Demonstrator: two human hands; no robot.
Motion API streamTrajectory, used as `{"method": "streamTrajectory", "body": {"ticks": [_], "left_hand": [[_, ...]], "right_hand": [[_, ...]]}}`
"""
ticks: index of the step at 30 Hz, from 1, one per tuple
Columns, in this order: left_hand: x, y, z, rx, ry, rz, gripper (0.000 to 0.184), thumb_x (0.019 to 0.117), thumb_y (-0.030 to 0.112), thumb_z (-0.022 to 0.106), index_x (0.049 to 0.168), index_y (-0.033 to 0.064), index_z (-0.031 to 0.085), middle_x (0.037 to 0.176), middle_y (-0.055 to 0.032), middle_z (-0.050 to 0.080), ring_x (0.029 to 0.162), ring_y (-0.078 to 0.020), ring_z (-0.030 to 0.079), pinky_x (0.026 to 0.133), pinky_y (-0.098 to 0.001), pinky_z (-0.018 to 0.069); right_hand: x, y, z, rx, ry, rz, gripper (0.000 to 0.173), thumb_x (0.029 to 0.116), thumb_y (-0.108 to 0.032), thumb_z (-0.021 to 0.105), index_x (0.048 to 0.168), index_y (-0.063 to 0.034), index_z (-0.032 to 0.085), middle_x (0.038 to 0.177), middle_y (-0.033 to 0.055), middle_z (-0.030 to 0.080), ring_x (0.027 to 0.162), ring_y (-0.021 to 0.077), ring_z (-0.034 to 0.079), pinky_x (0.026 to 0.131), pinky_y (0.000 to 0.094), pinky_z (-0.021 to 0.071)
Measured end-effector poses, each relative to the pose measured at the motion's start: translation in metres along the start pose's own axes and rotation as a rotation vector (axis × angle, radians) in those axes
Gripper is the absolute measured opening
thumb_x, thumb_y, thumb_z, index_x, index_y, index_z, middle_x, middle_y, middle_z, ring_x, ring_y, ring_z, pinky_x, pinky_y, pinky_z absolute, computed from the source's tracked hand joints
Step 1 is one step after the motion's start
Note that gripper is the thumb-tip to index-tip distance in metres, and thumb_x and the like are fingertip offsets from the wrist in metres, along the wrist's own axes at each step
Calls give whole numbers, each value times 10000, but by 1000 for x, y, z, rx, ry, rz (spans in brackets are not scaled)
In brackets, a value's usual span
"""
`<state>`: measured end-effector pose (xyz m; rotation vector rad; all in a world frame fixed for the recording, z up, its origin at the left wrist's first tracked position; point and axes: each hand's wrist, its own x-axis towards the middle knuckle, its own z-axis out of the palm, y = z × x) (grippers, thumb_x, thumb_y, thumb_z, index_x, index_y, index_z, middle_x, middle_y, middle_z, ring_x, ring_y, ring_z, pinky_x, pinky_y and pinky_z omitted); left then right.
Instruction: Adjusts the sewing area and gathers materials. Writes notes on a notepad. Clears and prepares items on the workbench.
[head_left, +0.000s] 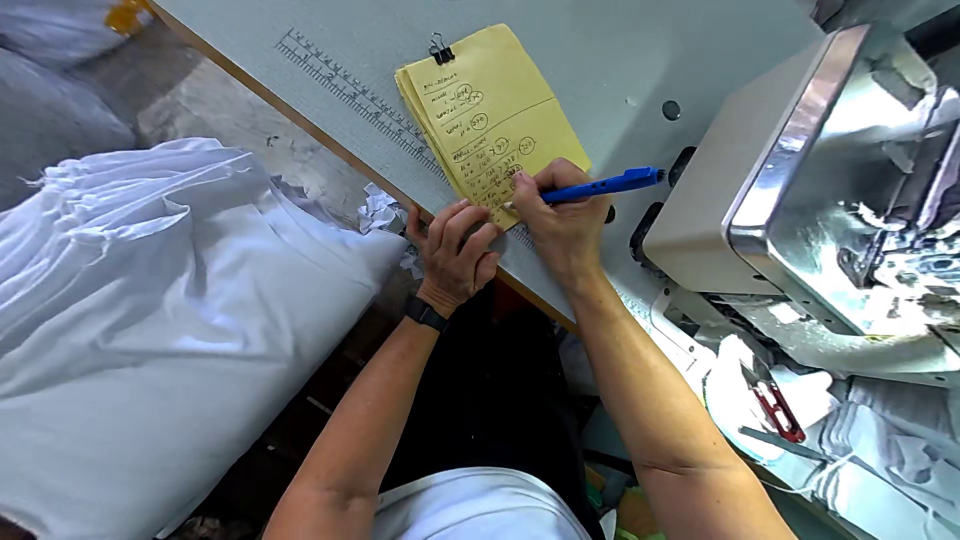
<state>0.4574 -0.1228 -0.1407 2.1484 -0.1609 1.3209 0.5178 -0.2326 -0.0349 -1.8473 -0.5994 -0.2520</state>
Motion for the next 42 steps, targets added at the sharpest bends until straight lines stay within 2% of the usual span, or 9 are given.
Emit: {"method": "streamTrajectory", "body": {"ticks": [6,11,26,33,42], "left_hand": [[0,0,-1,8,-9,2,424,1102,429,246,1060,207,605,1172,-28,584,1313,-168,474,1227,-512,67],[0,-1,-1,5,-1,1,443,1103,439,235,1055,208,610,1169,-25,584,1306,-166,477,1228,-502,73],[0,0,0,8,6,-3,448,1104,445,232,1051,207,608,1163,-23,584,1296,-163,482,1227,-498,80],[0,0,1,8,10,3,446,1103,434,229,1049,204,607,1166,-21,581,1304,-161,475,1228,-498,71],[0,0,1,11,12,1,444,1103,440,226,1050,207,600,1163,-19,576,1303,-158,474,1230,-497,70]], "right_hand": [[1,2,1,-30,28,0,258,908,-24,646,674,-79,551,590,-89,506,514,-84,446,485,95,369],[3,-2,-3,96,31,79,237,932,-26,639,723,-112,567,602,-113,566,505,-74,515,471,106,435],[0,-1,1,12,1,37,219,922,-34,650,720,-81,578,616,-96,550,525,-82,491,494,98,414],[-1,0,1,-8,7,1,256,905,-19,650,678,-86,554,584,-98,516,507,-89,460,476,94,382],[0,0,0,29,10,31,231,917,-26,652,710,-85,570,605,-97,548,516,-77,490,484,104,410]]}}
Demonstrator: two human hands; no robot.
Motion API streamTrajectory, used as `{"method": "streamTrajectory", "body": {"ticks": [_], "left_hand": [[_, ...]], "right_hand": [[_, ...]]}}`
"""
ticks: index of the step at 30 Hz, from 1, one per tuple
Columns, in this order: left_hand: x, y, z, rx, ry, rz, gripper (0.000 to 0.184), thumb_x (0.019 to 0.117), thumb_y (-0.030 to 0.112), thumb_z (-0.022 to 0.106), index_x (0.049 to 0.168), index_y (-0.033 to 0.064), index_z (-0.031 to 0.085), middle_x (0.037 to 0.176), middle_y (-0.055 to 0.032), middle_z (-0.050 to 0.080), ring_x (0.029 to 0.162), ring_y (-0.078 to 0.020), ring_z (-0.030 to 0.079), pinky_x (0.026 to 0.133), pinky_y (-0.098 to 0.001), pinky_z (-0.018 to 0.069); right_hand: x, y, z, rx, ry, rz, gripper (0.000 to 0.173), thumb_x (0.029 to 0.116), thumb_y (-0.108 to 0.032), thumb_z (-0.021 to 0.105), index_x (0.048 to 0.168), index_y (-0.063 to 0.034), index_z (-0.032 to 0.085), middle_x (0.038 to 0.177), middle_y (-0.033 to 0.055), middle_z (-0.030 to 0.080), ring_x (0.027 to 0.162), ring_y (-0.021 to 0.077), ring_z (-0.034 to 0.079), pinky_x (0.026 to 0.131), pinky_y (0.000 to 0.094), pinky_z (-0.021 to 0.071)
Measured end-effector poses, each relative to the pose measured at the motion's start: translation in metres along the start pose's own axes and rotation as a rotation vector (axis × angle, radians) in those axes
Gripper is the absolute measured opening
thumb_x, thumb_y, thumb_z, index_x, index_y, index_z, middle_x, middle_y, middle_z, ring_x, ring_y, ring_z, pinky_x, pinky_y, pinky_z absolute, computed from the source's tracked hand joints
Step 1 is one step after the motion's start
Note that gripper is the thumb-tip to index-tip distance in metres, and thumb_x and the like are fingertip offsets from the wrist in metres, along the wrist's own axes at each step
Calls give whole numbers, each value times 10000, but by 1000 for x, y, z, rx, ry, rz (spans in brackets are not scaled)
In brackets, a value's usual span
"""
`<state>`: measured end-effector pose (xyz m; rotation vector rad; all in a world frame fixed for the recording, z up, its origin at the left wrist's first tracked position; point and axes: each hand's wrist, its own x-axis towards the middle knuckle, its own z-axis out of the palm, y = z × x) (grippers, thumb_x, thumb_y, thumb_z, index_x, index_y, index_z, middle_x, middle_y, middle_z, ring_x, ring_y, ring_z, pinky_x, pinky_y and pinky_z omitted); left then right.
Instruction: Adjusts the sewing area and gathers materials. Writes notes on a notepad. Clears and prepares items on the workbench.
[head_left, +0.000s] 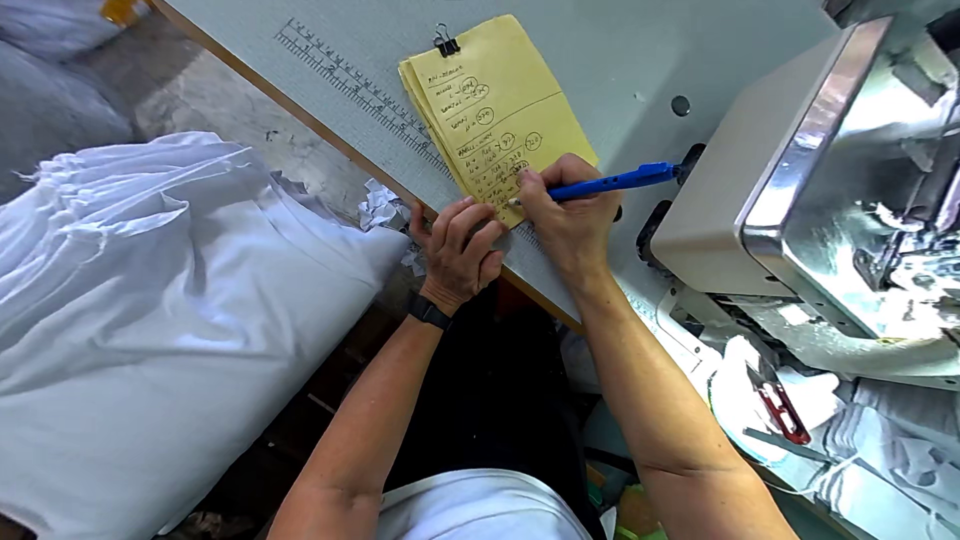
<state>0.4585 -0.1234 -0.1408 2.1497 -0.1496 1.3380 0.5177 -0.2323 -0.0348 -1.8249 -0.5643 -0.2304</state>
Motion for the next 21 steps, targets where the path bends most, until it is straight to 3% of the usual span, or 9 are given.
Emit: {"method": "streamTrajectory", "body": {"ticks": [5,17,21], "left_hand": [[0,0,0,-7,2,-1,445,1103,444,227,1050,211,602,1168,-14,580,1306,-152,473,1229,-501,70],[0,0,1,-6,7,-2,452,1104,443,224,1046,209,606,1164,-16,585,1301,-155,478,1228,-496,78],[0,-1,0,-17,-5,2,439,1103,435,231,1058,210,605,1173,-15,575,1305,-150,469,1229,-496,61]], "right_hand": [[2,-2,-4,70,-2,32,221,934,-23,643,740,-107,577,616,-110,574,513,-70,522,471,111,442],[-1,-1,0,-13,-27,-2,220,922,-24,650,721,-76,579,617,-93,548,527,-83,490,494,97,411],[4,-4,-6,114,-13,99,237,937,-25,635,728,-121,575,603,-110,582,497,-58,526,458,120,440]]}}
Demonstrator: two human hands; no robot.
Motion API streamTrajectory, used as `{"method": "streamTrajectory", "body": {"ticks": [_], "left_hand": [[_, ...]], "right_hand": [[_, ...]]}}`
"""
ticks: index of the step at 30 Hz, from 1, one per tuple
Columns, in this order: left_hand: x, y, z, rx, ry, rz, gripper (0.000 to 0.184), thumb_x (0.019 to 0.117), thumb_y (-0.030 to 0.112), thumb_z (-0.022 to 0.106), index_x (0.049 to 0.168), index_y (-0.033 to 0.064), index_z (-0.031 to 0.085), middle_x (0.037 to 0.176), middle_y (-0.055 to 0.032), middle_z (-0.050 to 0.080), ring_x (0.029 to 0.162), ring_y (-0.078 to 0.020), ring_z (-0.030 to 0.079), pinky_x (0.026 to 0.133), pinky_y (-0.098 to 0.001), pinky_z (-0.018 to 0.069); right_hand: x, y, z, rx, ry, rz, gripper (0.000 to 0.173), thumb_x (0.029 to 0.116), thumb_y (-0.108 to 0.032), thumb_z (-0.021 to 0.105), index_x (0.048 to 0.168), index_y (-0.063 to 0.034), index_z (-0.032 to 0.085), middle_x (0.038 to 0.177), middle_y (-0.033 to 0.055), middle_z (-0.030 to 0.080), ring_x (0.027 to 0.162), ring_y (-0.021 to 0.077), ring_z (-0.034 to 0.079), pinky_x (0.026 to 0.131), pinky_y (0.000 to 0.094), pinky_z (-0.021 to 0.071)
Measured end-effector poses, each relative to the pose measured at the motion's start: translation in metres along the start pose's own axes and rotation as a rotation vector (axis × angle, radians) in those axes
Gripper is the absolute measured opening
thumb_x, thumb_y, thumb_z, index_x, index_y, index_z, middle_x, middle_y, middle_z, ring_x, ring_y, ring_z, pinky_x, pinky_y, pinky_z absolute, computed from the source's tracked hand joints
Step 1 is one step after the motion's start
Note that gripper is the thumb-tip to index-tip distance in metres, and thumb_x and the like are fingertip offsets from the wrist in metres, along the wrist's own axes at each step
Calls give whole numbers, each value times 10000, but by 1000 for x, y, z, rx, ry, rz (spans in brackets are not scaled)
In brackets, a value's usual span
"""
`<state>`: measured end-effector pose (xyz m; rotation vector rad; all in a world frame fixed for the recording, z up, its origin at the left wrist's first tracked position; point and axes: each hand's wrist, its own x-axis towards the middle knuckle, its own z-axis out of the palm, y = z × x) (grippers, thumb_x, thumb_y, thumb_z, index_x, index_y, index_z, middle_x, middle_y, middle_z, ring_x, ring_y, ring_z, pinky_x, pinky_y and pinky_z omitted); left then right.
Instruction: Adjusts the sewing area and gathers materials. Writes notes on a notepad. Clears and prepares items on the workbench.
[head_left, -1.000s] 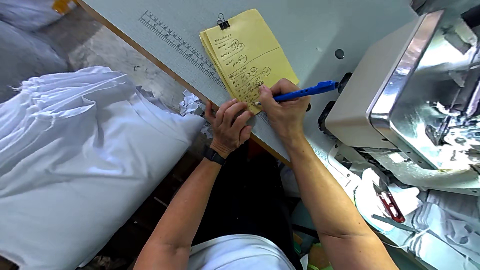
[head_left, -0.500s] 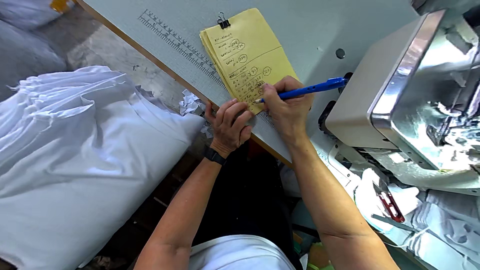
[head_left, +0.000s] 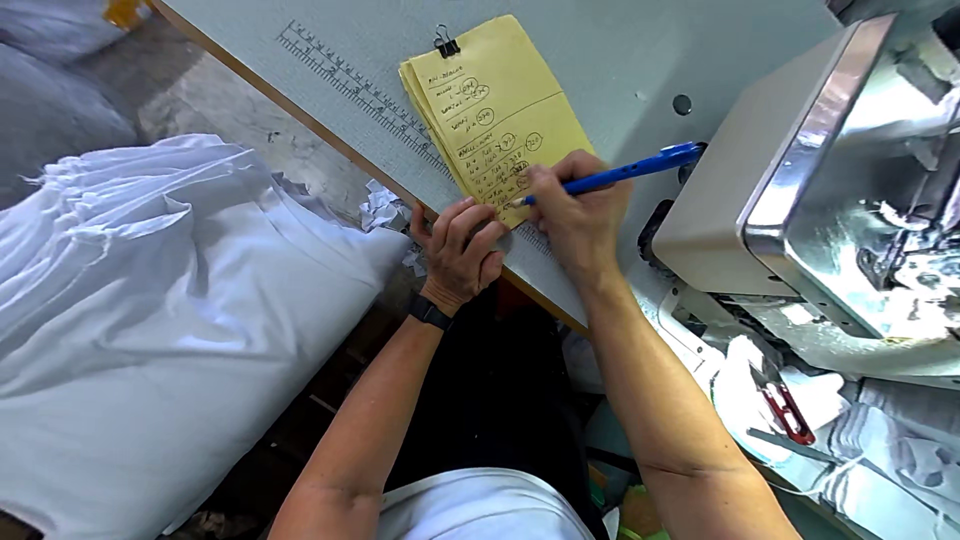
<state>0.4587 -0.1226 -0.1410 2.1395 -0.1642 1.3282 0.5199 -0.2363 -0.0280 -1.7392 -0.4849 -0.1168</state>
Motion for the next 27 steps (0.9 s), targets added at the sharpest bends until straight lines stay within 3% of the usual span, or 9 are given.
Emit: {"method": "streamTrajectory", "body": {"ticks": [5,11,13,16,18,19,21,24,27], "left_hand": [[0,0,0,-2,-5,-2,441,1102,442,239,1050,208,608,1179,-14,576,1321,-146,458,1234,-496,49],[-1,0,0,-6,-6,-3,445,1100,435,242,1040,202,615,1174,-20,579,1310,-154,463,1230,-493,56],[0,2,-4,-17,-44,-16,447,1100,433,244,1044,189,614,1178,-29,582,1326,-162,460,1231,-502,49],[5,10,-14,-67,-109,-70,383,1090,386,332,1039,153,632,1183,-73,616,1342,-213,483,1230,-543,80],[11,23,-29,-185,-97,-216,244,1048,292,512,1057,80,632,1228,-147,616,1338,-259,504,1219,-514,210],[16,32,-40,-270,-53,-355,239,1017,228,592,1089,1,616,1260,-183,603,1313,-252,520,1176,-439,335],[31,46,-66,-473,3,-773,380,1015,159,607,1291,-66,476,1289,-89,560,1182,-98,583,977,-280,523],[57,39,-89,-706,-95,-1285,445,1074,244,496,1445,43,355,1123,-25,613,885,-115,690,759,-329,618],[72,36,-98,-643,-276,-1280,469,1071,179,501,1473,2,334,1185,-87,610,963,-111,676,802,-322,606]], "right_hand": [[11,2,-10,292,155,147,251,992,-37,592,759,-130,584,614,-40,654,496,27,609,457,166,509],[18,5,-31,69,314,17,95,1061,-130,520,1043,-58,580,836,-43,676,639,14,618,602,179,538],[19,11,-33,-146,325,-80,256,1072,-130,497,1234,56,563,996,32,674,781,32,636,708,196,546],[18,26,-34,-461,107,-197,410,1064,-96,476,1406,125,528,1306,243,658,1195,261,656,1025,364,511],[19,30,-28,-614,-45,-187,344,1043,-114,527,1314,47,665,1303,229,681,1261,419,615,1056,568,446],[20,30,-26,-668,-98,-182,309,1043,-134,536,1252,6,716,1311,192,689,1270,437,609,1043,617,433],[14,23,-19,-728,-122,-196,270,1023,-154,574,1163,-31,768,1307,164,699,1247,440,625,993,643,451],[-14,3,-8,-810,-104,-234,218,945,-101,671,1125,-67,789,1267,160,716,1175,403,667,923,614,514],[-43,-21,7,-837,-147,-181,222,925,-156,728,1129,-91,784,1163,140,742,1092,334,684,892,528,532]]}}
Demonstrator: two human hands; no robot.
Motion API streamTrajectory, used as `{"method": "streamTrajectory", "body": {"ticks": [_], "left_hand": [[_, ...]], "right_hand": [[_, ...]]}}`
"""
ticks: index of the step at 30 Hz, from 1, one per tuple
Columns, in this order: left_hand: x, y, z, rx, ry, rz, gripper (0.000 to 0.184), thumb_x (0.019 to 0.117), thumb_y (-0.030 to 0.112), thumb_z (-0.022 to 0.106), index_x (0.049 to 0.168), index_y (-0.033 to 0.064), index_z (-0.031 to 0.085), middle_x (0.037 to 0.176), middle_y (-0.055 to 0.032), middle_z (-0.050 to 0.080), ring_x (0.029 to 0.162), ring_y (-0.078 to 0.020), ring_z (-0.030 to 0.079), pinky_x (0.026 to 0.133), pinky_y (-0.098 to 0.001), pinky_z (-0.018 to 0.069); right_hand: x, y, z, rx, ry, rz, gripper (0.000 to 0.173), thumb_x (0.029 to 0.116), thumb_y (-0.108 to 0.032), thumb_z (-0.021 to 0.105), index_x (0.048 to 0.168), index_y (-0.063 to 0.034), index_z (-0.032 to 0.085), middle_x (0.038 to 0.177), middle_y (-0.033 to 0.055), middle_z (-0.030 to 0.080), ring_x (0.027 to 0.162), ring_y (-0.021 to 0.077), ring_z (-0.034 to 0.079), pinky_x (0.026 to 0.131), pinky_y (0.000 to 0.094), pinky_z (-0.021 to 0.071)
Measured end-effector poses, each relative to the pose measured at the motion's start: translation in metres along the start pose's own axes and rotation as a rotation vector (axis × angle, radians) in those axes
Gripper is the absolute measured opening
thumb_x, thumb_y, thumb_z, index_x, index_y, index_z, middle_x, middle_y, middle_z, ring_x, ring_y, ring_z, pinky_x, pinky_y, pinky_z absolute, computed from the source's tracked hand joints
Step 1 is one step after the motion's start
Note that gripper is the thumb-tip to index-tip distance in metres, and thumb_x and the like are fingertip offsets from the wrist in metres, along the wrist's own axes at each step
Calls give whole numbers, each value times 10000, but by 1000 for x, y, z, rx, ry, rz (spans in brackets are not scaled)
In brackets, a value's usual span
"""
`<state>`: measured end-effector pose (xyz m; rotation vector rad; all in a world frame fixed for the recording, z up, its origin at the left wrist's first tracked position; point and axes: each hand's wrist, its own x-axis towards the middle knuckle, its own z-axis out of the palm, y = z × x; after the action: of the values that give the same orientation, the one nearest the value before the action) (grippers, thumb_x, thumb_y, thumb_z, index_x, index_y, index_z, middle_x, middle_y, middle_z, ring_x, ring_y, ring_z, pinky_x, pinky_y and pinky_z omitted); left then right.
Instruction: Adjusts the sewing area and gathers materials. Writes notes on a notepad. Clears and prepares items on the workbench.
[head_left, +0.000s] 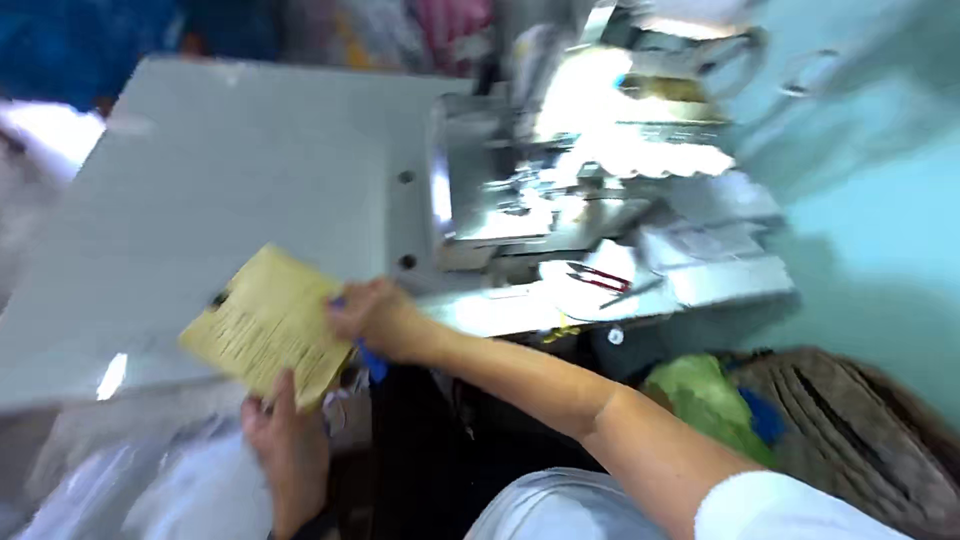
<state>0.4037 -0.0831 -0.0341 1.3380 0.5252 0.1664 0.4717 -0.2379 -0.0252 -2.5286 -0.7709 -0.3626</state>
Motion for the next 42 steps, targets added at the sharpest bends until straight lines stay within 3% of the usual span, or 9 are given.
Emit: {"method": "streamTrajectory", "body": {"ticks": [4,7,12,18,23,27,29,36,42], "left_hand": [[-18,11,-21,48,-130,160,686,979,4,529,1536,-11,128,1260,-38,558,1046,-42,655,858,-271,591],[-45,26,-38,-41,-415,288,607,911,-84,537,1437,54,269,1202,102,671,1076,-32,684,935,-279,593],[-87,58,-10,50,-953,264,476,919,100,725,1320,336,622,1154,163,748,1008,10,710,881,-211,598],[-102,51,101,166,-1560,331,384,1060,426,518,1399,266,598,1201,104,728,950,-6,711,817,-197,599],[-43,19,140,467,-978,703,219,992,71,555,1102,-77,673,1007,-67,739,897,-25,692,830,-207,575],[2,1,151,621,-479,836,237,955,9,533,1044,-187,631,1004,-253,684,959,-134,648,906,-256,505],[10,-5,152,714,-396,755,227,991,14,561,1096,-167,647,1038,-280,687,951,-210,659,899,-330,517],[12,-10,154,765,-361,707,190,993,32,581,1066,-123,662,959,-198,687,859,-107,627,819,-254,507],[15,-9,155,823,-367,697,223,1006,77,579,1083,-119,651,967,-187,673,874,-81,608,827,-238,489]], "right_hand": [[-22,-23,-52,390,-156,88,353,1019,-242,632,1243,21,705,1087,232,733,1075,399,681,944,552,486],[-44,-19,-102,556,23,226,597,930,-264,754,1401,62,584,1220,268,693,1084,390,689,950,546,523],[-116,4,-190,1038,90,182,133,947,-88,661,973,43,661,774,-18,655,655,-41,593,583,142,492],[-273,39,-280,674,618,478,116,930,-208,687,1015,-216,766,862,-130,729,731,-50,654,650,162,571],[-323,90,-337,535,1317,1049,83,1004,-143,588,1068,-147,640,872,-68,676,704,39,656,626,247,586],[-291,175,-355,494,1430,1142,201,1030,-137,546,1178,-3,574,881,28,623,631,74,608,586,253,552],[-266,217,-358,535,1397,1175,277,1036,-127,545,1258,37,525,926,92,618,640,119,624,592,281,565],[-202,313,-362,669,1172,1309,526,1044,-197,559,1476,9,343,1133,182,597,752,184,672,642,299,585],[-225,278,-383,27,577,1442,664,1063,-553,436,1295,47,604,1195,254,659,1044,376,675,904,574,511]]}}
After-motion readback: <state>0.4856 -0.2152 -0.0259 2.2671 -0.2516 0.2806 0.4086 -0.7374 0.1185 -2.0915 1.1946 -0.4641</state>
